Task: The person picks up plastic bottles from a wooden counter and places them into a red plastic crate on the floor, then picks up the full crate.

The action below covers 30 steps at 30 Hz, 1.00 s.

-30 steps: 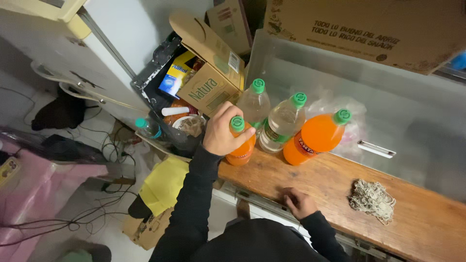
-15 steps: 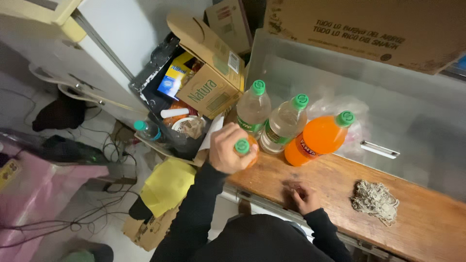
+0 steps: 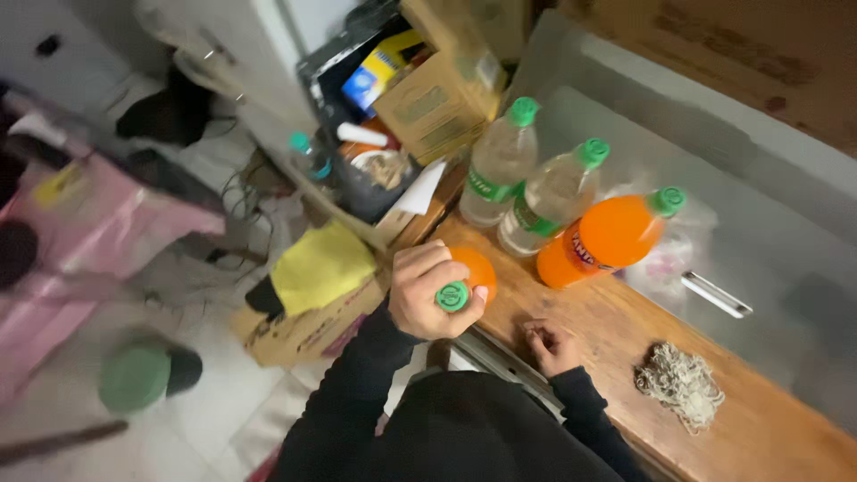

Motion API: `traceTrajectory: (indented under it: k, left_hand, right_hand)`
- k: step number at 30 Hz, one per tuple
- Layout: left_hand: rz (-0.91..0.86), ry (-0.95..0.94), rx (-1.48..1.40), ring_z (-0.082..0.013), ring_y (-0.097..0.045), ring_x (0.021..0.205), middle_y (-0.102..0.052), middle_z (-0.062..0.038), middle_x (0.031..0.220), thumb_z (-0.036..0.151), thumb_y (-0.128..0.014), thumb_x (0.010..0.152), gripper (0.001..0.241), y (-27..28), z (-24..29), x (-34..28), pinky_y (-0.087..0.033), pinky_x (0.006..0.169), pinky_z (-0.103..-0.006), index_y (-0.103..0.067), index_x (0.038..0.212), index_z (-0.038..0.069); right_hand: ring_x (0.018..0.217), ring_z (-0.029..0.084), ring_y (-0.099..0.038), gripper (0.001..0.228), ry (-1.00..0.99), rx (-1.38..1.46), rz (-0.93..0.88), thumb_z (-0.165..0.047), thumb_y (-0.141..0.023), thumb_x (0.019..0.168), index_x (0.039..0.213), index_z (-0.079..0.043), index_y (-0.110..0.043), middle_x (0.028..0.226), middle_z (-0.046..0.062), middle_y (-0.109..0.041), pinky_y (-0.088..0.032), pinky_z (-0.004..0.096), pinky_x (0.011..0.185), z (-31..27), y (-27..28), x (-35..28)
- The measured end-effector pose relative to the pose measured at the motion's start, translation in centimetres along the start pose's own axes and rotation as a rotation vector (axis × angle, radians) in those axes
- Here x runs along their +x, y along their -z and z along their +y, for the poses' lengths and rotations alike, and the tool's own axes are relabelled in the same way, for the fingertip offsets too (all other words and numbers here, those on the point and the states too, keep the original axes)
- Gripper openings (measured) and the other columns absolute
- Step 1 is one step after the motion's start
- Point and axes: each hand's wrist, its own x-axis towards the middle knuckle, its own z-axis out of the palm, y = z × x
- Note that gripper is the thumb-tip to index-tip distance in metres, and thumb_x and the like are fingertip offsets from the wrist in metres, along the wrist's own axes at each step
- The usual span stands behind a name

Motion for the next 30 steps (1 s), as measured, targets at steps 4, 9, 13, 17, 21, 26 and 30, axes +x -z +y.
traceTrajectory:
  k: [4, 9, 13, 17, 21, 26, 30]
  left_hand:
    - [0.026, 0.022, 0.089, -0.0242, -0.053, 0.055, -0.043, -0.001, 0.07, 0.017, -0.082, 0.084, 0.016, 2.0, 4.9, -1.5, -0.052, 0.053, -0.0356, -0.067, 0.081, 0.013]
    - [0.068, 0.157, 0.271, -0.0316, -0.058, 0.056, -0.046, -0.005, 0.072, 0.02, -0.081, 0.094, 0.02, 3.1, 11.4, -5.8, -0.054, 0.055, -0.0401, -0.064, 0.084, 0.013]
    - [0.088, 0.221, 0.406, -0.0302, -0.062, 0.06, -0.05, -0.004, 0.073, 0.02, -0.081, 0.094, 0.018, 3.6, 15.8, -11.7, -0.055, 0.058, -0.0384, -0.066, 0.086, 0.014]
    - [0.17, 0.279, 0.567, -0.0292, -0.061, 0.06, -0.05, -0.002, 0.076, 0.021, -0.084, 0.089, 0.019, 4.3, 20.3, -16.3, -0.054, 0.06, -0.0359, -0.066, 0.085, 0.016]
    - [0.221, 0.38, 0.648, -0.0273, -0.06, 0.056, -0.047, 0.002, 0.075, 0.028, -0.083, 0.09, 0.02, 6.0, 25.2, -20.1, -0.055, 0.056, -0.0315, -0.066, 0.085, 0.02]
    - [0.328, 0.431, 0.674, -0.0282, -0.055, 0.05, -0.048, 0.002, 0.07, 0.016, -0.082, 0.087, 0.016, 8.5, 30.9, -22.3, -0.054, 0.053, -0.0295, -0.067, 0.081, 0.018]
    - [0.384, 0.467, 0.686, -0.0361, -0.065, 0.058, -0.055, -0.004, 0.072, 0.022, -0.086, 0.087, 0.017, 10.3, 33.1, -27.0, -0.056, 0.053, -0.0371, -0.07, 0.086, 0.016]
  right_hand:
    - [0.06, 0.021, -0.074, 0.016, 0.07, 0.019, -0.106, -0.02, -0.084, 0.101, 0.115, -0.019, -0.093, 0.065, 0.005, -0.078, -0.063, 0.037, 0.068, 1.9, 0.4, -0.1]
    - [0.069, 0.022, -0.08, 0.014, 0.254, -0.147, -0.203, -0.028, -0.086, 0.097, 0.108, -0.031, -0.095, 0.074, -0.001, -0.084, -0.065, 0.035, 0.074, 1.5, 1.2, 0.4]
    - [0.075, 0.026, -0.08, 0.011, 0.377, -0.155, -0.277, -0.028, -0.086, 0.099, 0.107, -0.026, -0.093, 0.081, 0.001, -0.085, -0.065, 0.039, 0.079, 2.6, 1.3, 0.0]
    - [0.087, 0.033, -0.083, 0.013, 0.471, -0.242, -0.267, -0.022, -0.083, 0.106, 0.115, -0.025, -0.092, 0.091, 0.006, -0.087, -0.067, 0.045, 0.088, 2.6, 1.0, 0.6]
    - [0.091, 0.026, -0.087, 0.014, 0.724, -0.81, -0.204, -0.042, -0.082, 0.102, 0.115, -0.041, -0.087, 0.093, -0.002, -0.087, -0.072, 0.043, 0.085, 2.8, -1.1, -0.4]
    - [0.097, 0.031, -0.089, 0.021, 0.649, -0.921, -0.426, -0.043, -0.076, 0.104, 0.121, -0.038, -0.086, 0.097, 0.001, -0.089, -0.073, 0.051, 0.09, 0.6, -3.0, -1.8]
    - [0.101, 0.033, -0.087, 0.019, 0.562, -0.745, -0.592, -0.043, -0.075, 0.106, 0.121, -0.041, -0.086, 0.093, 0.0, -0.086, -0.07, 0.055, 0.091, 2.0, -7.6, -3.6]
